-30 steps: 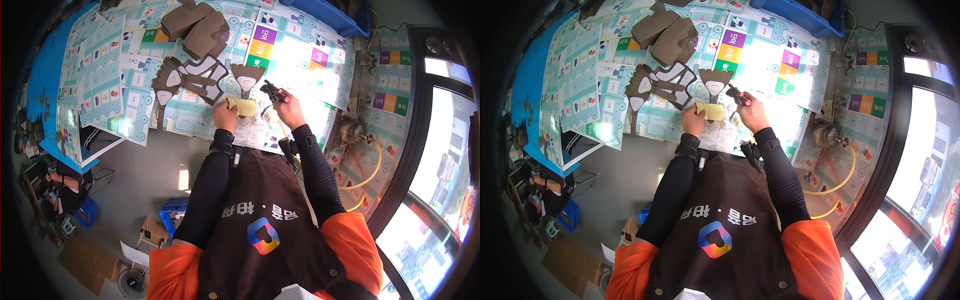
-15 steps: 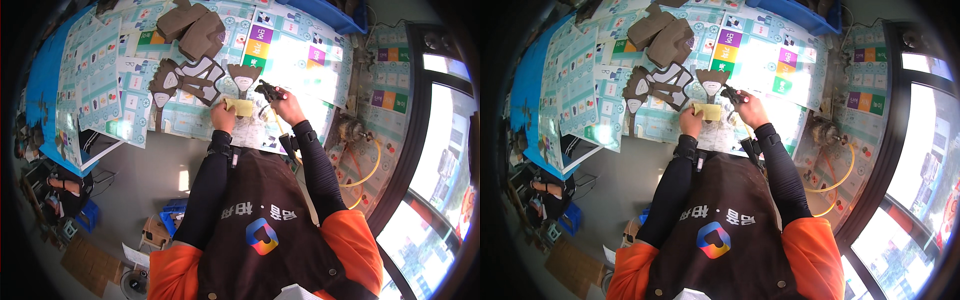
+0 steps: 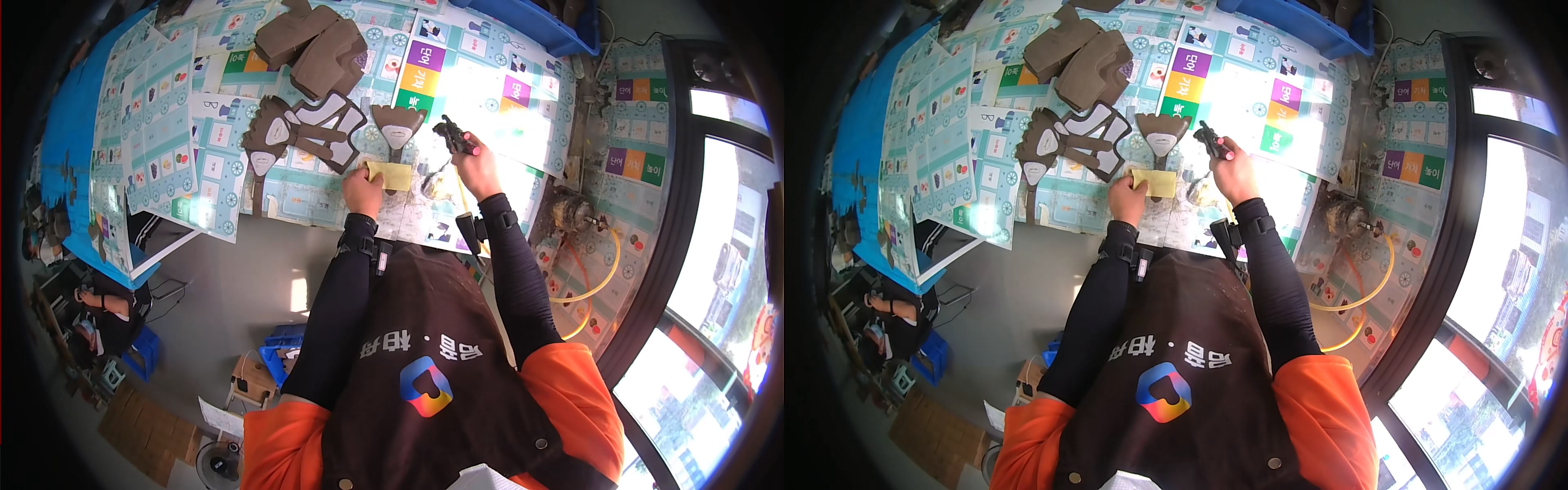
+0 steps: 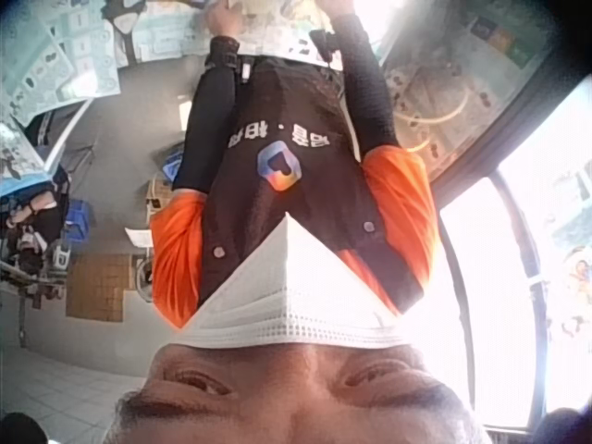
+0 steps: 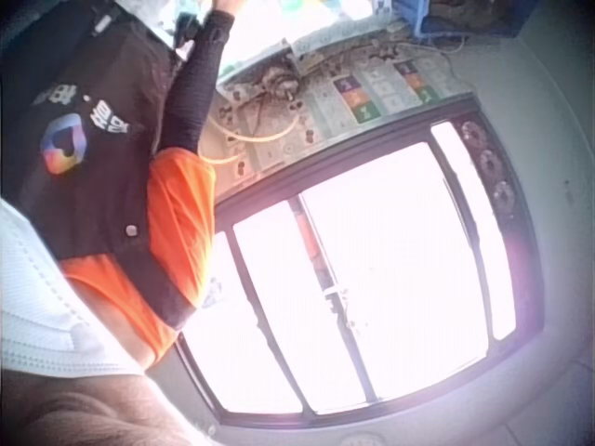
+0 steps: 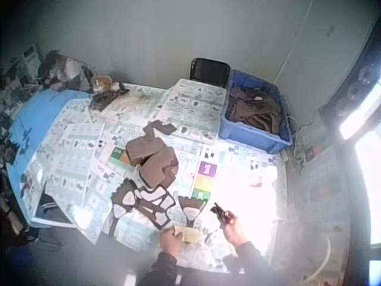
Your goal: The recorder is using a spray glue gun to apply adhesive to small brown shoe components on a workstation.
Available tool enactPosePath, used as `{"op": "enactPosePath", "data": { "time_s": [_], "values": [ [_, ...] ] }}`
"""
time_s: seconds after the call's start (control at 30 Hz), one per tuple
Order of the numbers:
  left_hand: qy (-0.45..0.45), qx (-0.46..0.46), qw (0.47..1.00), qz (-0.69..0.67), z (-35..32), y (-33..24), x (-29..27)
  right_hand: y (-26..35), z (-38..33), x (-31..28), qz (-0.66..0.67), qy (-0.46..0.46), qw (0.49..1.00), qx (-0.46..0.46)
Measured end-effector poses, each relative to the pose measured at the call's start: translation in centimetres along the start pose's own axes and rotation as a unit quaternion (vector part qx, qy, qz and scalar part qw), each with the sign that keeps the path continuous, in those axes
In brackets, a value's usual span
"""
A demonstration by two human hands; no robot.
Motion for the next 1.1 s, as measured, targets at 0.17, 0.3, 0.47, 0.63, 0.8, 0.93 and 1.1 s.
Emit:
{"op": "enactPosePath", "data": {
  "time_s": [0.17, 0.3, 0.47, 0.63, 0.8, 0.93, 1.1],
  "values": [
    [0.038, -0.008, 0.999, 0.007, 0.0, 0.0, 0.1, 0.2, 0.2, -0.4, -0.014, -0.007, 0.998, 0.056],
    [0.004, -0.002, 1.000, 0.001, 0.0, 0.1, 0.1, 0.2, 0.2, -0.5, -0.011, 0.021, 1.000, 0.008],
    [0.020, 0.011, 1.000, 0.005, 0.0, 0.2, 0.2, 0.0, 0.4, -0.5, 0.023, 0.013, 0.999, 0.034],
    [-0.008, 0.013, 1.000, 0.000, -0.1, 0.1, 0.0, 0.4, 0.1, -0.6, 0.035, 0.021, 0.999, 0.024],
    [-0.013, 0.018, 1.000, 0.002, -0.1, 0.0, -0.1, 0.8, -0.7, -0.8, -0.052, 0.060, 0.995, 0.058],
    [-0.004, 0.004, 1.000, 0.000, -0.1, 0.1, -0.1, 0.5, -0.8, -0.5, 0.028, 0.008, 0.997, 0.073],
    [0.002, 0.005, 1.000, 0.009, 0.0, 0.2, 0.0, 0.0, -0.7, -0.4, 0.030, 0.006, 0.999, 0.040]
  ]
}}
Point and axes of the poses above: each hand's wrist, its own z-axis towards the middle knuckle, its own x-axis out of the palm, y = z × x, the point moved 1 cm from there along z, towards the middle knuckle, and after that the axes turned 4 degrees about z, right-handed, at the moved point
